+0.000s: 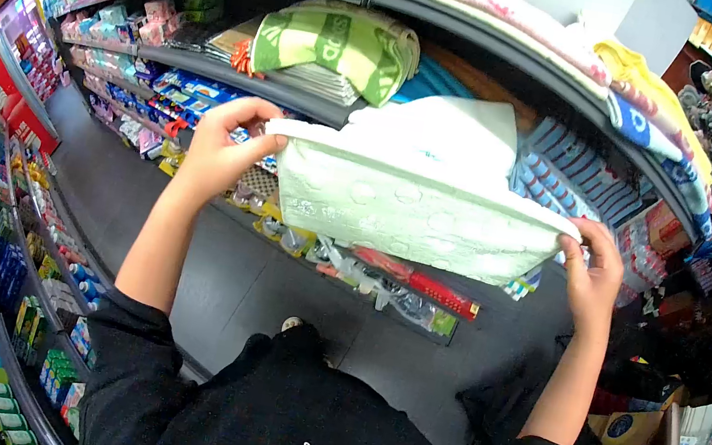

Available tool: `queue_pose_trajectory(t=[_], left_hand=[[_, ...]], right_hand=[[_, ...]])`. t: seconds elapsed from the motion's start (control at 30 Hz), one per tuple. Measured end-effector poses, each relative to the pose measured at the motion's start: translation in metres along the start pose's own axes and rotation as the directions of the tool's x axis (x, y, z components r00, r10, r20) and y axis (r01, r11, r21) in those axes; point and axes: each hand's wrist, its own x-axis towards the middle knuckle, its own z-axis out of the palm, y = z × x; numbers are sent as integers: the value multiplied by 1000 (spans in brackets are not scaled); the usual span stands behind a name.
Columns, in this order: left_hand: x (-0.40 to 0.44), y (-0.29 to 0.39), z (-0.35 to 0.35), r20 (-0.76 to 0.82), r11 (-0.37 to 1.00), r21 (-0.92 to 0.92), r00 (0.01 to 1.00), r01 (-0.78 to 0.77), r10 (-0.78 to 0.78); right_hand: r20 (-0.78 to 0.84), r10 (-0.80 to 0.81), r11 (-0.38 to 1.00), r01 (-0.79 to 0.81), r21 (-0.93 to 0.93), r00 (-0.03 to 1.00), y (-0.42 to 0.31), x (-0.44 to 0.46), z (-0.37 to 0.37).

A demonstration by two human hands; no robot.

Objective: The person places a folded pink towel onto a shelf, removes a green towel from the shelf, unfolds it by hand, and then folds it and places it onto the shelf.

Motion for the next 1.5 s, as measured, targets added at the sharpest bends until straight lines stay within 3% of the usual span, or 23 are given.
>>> queue_pose_trajectory(t=[0.17, 0.3, 0.37, 0.5, 0.6, 0.63, 0.7, 0.93, 1.13, 1.33, 1.5], left_hand=[[55, 23, -12, 13, 974, -206, 995, -91, 95], [107, 41, -19, -35, 949, -212, 972, -233, 231], [136, 45, -22, -103, 933, -203, 954, -298, 282], [189, 67, -27, -88, 898, -181, 916, -401, 391], [240, 64, -38, -135, 899, -173, 914, -402, 383], [239, 82, -36, -114, 909, -244, 941, -337, 318], [250, 100, -28, -149, 881, -321, 937, -347, 315], [312, 98, -27, -87, 869, -219, 896, -444, 436], [324, 102, -20, -111, 876, -160, 890, -455, 442], [330, 99, -14, -101, 872, -170, 889, -459, 448], [342, 86, -4, -118, 911, -186, 928, -369, 352]], right_hand=[[-88, -148, 985, 138, -104, 985, -24, 54, -33], [-198, -271, 946, 223, -236, 942, -37, 101, -52], [-257, -237, 971, 224, -79, 937, -29, 128, -60], [-278, -246, 965, 262, 23, 929, -33, 181, -76], [-298, -233, 972, 232, -38, 926, -37, 212, -85], [-299, -258, 966, 242, -90, 919, -37, 221, -88], [-314, -251, 968, 245, -60, 916, -39, 236, -91], [-343, -310, 924, 196, -327, 887, -32, 270, -108], [-349, -244, 950, 150, -274, 905, -25, 283, -108], [-303, -276, 935, 182, -304, 912, -12, 293, -104], [-279, -282, 928, 188, -321, 918, -2, 303, -97]])
